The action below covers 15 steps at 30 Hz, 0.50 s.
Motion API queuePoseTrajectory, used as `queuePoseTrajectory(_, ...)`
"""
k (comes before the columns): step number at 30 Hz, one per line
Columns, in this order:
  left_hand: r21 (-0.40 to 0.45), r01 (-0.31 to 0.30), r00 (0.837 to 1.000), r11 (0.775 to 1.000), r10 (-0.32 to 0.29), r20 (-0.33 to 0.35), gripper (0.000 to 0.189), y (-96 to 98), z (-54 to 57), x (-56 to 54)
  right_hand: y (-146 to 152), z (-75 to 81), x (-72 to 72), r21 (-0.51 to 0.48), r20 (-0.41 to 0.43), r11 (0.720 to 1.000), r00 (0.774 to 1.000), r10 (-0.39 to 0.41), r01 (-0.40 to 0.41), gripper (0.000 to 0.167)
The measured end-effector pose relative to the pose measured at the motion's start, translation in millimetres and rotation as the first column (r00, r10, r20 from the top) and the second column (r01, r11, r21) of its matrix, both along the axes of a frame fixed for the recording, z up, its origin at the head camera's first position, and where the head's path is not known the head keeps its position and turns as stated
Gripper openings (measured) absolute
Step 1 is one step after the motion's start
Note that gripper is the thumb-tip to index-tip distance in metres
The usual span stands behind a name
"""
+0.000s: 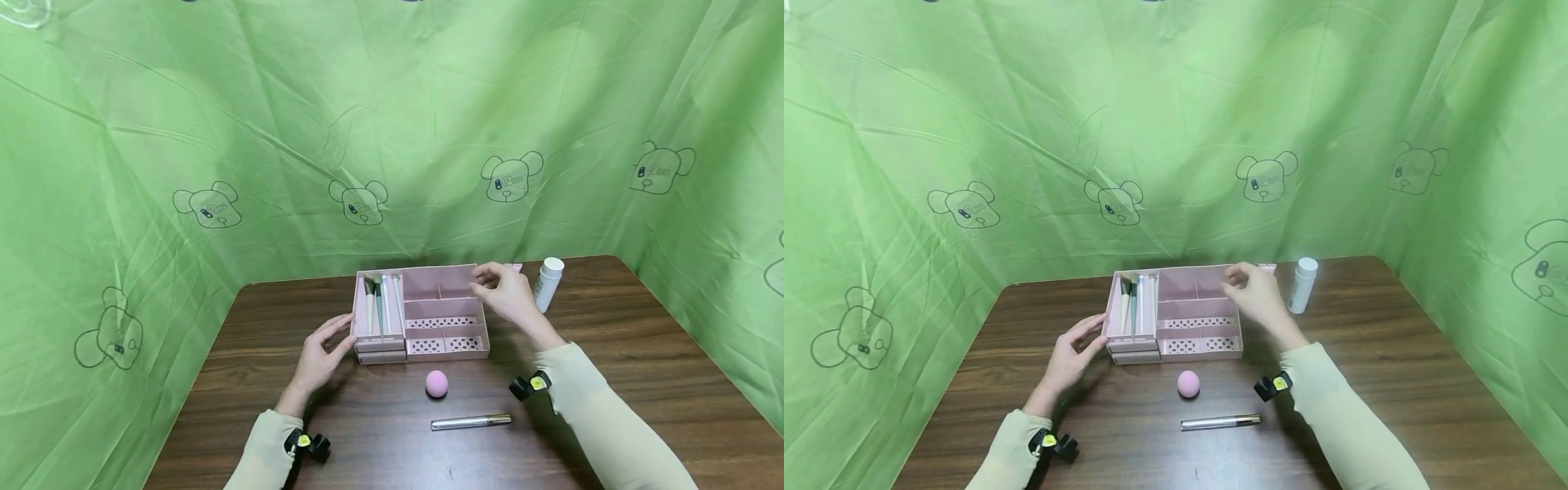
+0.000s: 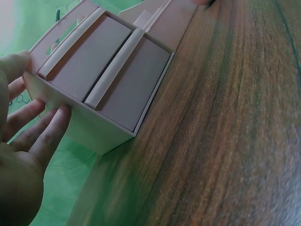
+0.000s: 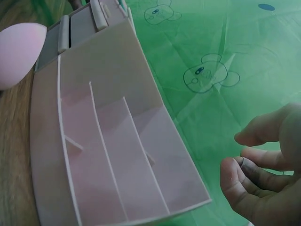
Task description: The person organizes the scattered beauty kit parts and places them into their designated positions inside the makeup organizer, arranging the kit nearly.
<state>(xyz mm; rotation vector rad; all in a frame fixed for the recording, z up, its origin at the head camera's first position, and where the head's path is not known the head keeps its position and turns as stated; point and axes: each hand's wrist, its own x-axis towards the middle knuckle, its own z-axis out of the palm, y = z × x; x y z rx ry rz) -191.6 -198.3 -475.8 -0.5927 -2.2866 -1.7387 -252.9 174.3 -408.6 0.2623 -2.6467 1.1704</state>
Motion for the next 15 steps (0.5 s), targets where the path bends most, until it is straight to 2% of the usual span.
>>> queuePoseTrajectory(5, -0.010, -0.005, 1.000, 1.000, 0.005, -0.002, 0.042, -0.2, 0.0, 0.1, 10.5, -7.4, 2.2, 0.024, -0.004, 1.000, 1.000, -0.005, 0.005, 0.021)
queuePoseTrajectory(15, -0.050, -0.015, 0.999, 0.999, 0.013, -0.035, 0.042, 0.1, 1.3, 1.0, 32.9, -19.4, 14.8, 0.013, 0.069, 1.000, 0.998, 0.001, -0.001, 0.021)
